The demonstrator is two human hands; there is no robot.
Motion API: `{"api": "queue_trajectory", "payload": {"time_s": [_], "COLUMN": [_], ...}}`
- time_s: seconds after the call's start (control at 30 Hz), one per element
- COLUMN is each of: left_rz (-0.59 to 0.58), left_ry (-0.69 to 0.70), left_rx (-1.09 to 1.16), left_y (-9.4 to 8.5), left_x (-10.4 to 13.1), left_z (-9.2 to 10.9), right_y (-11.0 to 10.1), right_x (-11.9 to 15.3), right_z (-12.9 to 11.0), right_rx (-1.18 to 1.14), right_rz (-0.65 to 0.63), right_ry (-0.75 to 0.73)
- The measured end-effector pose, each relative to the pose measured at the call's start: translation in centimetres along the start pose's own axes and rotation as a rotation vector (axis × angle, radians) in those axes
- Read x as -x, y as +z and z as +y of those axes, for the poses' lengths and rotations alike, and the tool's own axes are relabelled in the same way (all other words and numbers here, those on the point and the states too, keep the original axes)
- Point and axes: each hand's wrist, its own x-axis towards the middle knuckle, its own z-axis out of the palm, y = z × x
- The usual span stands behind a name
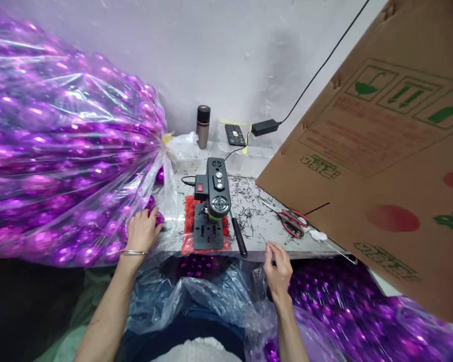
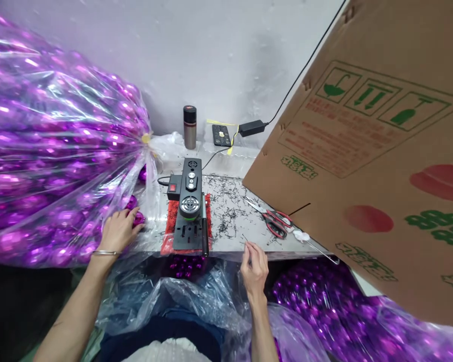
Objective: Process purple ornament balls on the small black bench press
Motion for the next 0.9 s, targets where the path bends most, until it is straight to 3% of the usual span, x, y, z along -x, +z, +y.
{"api": "queue_trajectory", "payload": {"time_s": [0.27,0.37,0.53,0.7,0.8,0.9], "left_rz": [0.088,0.15,0.199,0.076,-0.107,-0.26], "left_ry": [0.015,0.015,-0.136,-0.265,-0.334,-0.306], "left_rx": [0.165,0.483,1.29,1.798,1.899,1.852], "left_y": [2.0,2.3,0.8,-0.2,0.5,1.6], "left_x": [-0.8,-0.7,1.5,4.0,5.7,7.8], "left_z": [-1.3,-1.8,-1.4,0.9,2.9,5.0], "right_y": [0.0,-0.2,-0.1,0.7,0.8,0.7], "right_x": [0.8,1.3,1.3,-0.7,-1.2,-0.8], "right_z": [-0.3,-0.7,-1.2,-3.5,-6.8,-11.1], "right_rx": [-0.016,-0.06,-0.133,-0.223,-0.328,-0.435], "right_rz": [-0.059,-0.074,-0.084,-0.059,-0.113,-0.2], "right_ry": [0.096,0.106,0.054,0.001,-0.05,-0.164]}}
